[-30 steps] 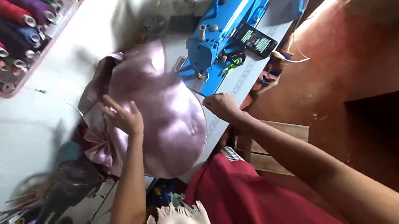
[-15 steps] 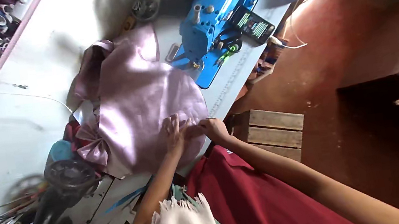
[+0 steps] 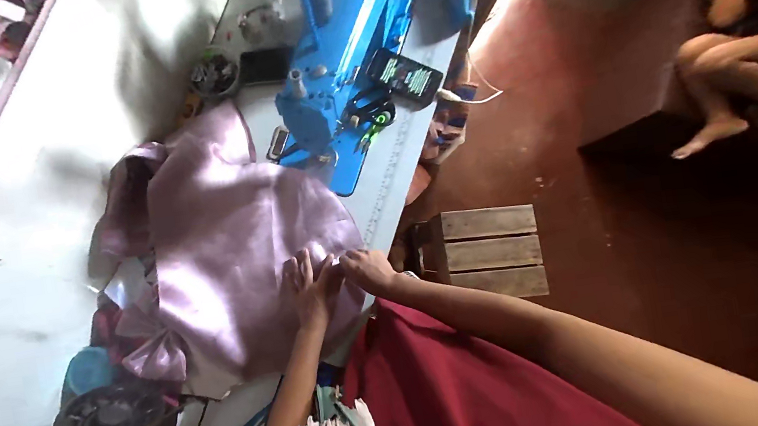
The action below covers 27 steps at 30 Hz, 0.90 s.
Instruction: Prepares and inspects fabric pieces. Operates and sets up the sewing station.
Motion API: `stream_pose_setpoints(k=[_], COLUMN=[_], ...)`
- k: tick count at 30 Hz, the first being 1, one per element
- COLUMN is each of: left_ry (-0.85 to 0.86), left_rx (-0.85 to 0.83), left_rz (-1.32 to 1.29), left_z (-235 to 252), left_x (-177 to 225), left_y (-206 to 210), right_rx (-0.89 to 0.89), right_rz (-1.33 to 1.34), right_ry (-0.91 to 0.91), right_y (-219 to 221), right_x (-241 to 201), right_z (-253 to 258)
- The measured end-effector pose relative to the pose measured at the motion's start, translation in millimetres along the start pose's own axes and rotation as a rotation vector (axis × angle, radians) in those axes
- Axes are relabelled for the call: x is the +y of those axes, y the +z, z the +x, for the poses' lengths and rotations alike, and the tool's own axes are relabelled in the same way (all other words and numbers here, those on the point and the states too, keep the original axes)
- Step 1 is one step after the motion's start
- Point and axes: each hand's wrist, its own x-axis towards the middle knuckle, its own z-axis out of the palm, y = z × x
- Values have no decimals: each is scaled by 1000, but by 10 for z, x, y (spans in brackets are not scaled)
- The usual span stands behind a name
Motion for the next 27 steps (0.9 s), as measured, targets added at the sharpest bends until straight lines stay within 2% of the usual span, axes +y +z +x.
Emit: stream_pose_setpoints(k=[4, 7, 10, 14, 21, 27], left_ry=[5, 54, 120, 132, 130, 116], left_rx=[-3, 65, 190, 243, 211, 176], left_rz=[45, 134, 171, 192, 259, 281], left_z=[-5, -37, -44, -58, -41, -52], left_x=[-25, -41, -41, -28, 11, 8], left_y=[27, 79, 154, 225, 250, 236], right_rx=[-8, -4, 70, 149, 283, 413], right_rz=[13, 83, 170, 240, 390, 578], right_ry=[3, 69, 154, 186, 330, 524], right_y=[-22, -16, 36, 53, -118, 158], right_x=[27, 101, 294, 618, 824, 895], right_z=[1, -128, -314, -484, -639, -941])
